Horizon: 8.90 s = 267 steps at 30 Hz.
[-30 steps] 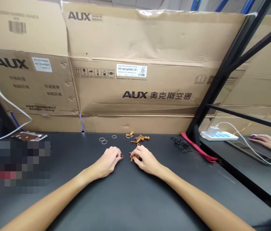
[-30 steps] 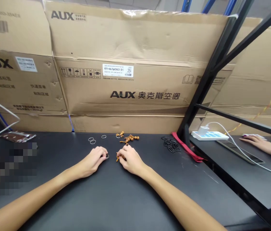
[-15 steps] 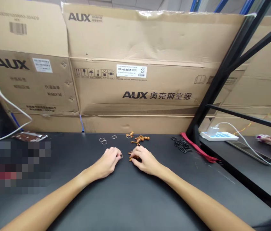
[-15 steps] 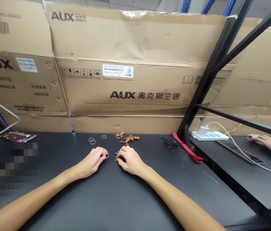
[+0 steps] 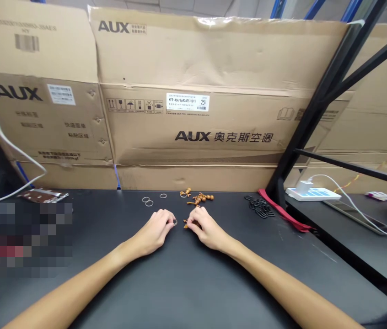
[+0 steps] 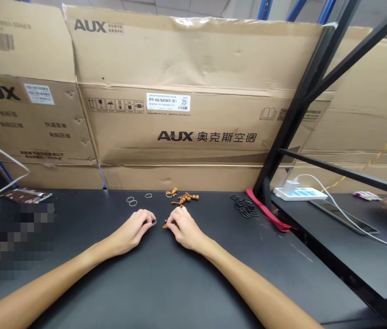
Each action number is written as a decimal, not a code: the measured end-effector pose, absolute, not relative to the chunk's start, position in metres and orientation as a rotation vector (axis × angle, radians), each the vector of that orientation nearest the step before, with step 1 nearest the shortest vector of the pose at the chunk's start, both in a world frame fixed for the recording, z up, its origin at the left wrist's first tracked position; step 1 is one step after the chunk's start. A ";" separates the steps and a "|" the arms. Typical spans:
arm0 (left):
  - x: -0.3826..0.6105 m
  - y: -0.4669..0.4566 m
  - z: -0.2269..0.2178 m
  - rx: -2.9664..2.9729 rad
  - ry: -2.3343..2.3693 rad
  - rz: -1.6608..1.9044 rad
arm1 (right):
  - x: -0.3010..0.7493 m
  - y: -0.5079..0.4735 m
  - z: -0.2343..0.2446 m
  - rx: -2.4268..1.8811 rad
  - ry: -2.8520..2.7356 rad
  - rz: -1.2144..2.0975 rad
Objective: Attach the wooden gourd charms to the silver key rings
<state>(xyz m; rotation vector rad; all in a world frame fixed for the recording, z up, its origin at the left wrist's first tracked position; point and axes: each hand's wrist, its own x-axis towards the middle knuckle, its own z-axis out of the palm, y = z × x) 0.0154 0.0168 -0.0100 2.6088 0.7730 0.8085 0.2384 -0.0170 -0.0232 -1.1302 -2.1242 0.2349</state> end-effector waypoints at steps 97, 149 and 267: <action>0.024 0.009 0.002 2.469 0.815 0.811 | 0.219 -0.033 -0.018 -0.854 -2.018 0.062; 0.016 0.016 -0.008 2.670 0.678 0.739 | 0.229 -0.024 -0.020 -1.279 -2.193 0.041; 0.012 0.016 -0.014 2.836 0.981 0.589 | 0.233 -0.025 -0.023 -1.422 -2.280 0.152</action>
